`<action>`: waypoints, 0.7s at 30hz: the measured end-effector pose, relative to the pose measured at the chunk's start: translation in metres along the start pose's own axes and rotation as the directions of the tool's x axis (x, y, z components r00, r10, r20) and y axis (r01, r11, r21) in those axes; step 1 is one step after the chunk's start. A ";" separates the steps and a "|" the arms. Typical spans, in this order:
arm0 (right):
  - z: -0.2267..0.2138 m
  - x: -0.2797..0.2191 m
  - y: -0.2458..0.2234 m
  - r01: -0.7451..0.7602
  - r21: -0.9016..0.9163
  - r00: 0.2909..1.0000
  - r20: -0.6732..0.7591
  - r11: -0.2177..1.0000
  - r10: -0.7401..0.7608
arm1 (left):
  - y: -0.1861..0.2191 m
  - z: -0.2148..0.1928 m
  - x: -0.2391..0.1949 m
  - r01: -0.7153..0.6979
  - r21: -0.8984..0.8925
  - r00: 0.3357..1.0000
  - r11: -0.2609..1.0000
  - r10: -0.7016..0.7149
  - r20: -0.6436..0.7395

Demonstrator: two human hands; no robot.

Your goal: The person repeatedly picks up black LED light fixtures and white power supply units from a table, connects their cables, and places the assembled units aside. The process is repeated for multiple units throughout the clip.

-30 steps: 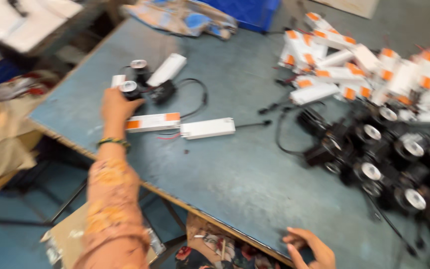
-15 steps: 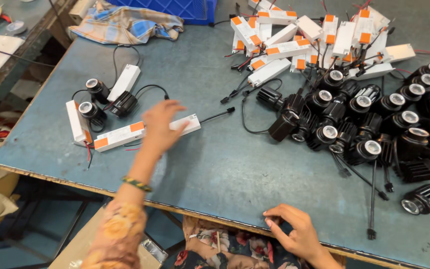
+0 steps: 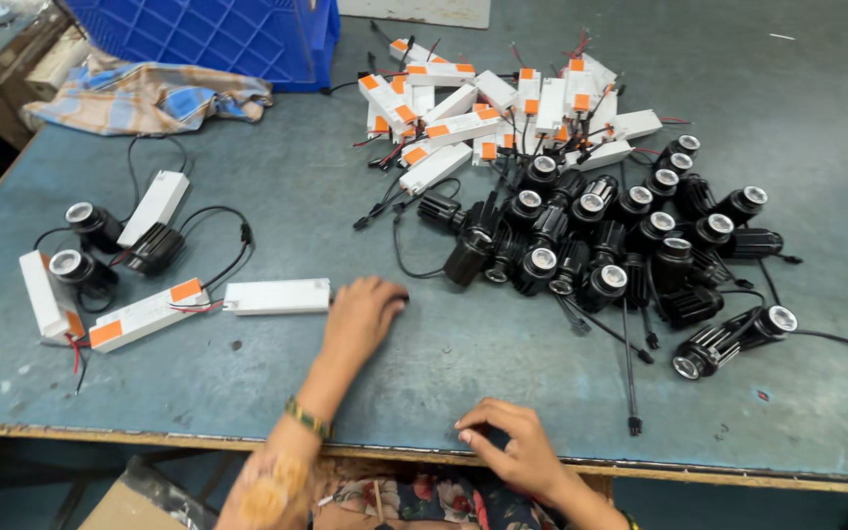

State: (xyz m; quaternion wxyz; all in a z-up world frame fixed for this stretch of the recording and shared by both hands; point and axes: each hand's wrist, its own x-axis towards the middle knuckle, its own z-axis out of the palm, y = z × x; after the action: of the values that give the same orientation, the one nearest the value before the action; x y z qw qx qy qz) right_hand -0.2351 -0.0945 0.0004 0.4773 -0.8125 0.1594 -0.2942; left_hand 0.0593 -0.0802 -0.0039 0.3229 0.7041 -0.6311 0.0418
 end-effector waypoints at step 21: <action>0.038 0.211 0.054 -0.034 -0.838 0.976 0.088 0.544 0.197 | 0.041 -0.019 -0.060 0.029 -0.327 0.985 0.944 -0.083 -0.152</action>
State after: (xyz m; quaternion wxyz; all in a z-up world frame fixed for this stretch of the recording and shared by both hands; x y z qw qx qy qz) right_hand -0.0463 -0.2096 0.0083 0.0662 -0.9510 0.2911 -0.0804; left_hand 0.0160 -0.0183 -0.0001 0.4861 0.6533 -0.5803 -0.0138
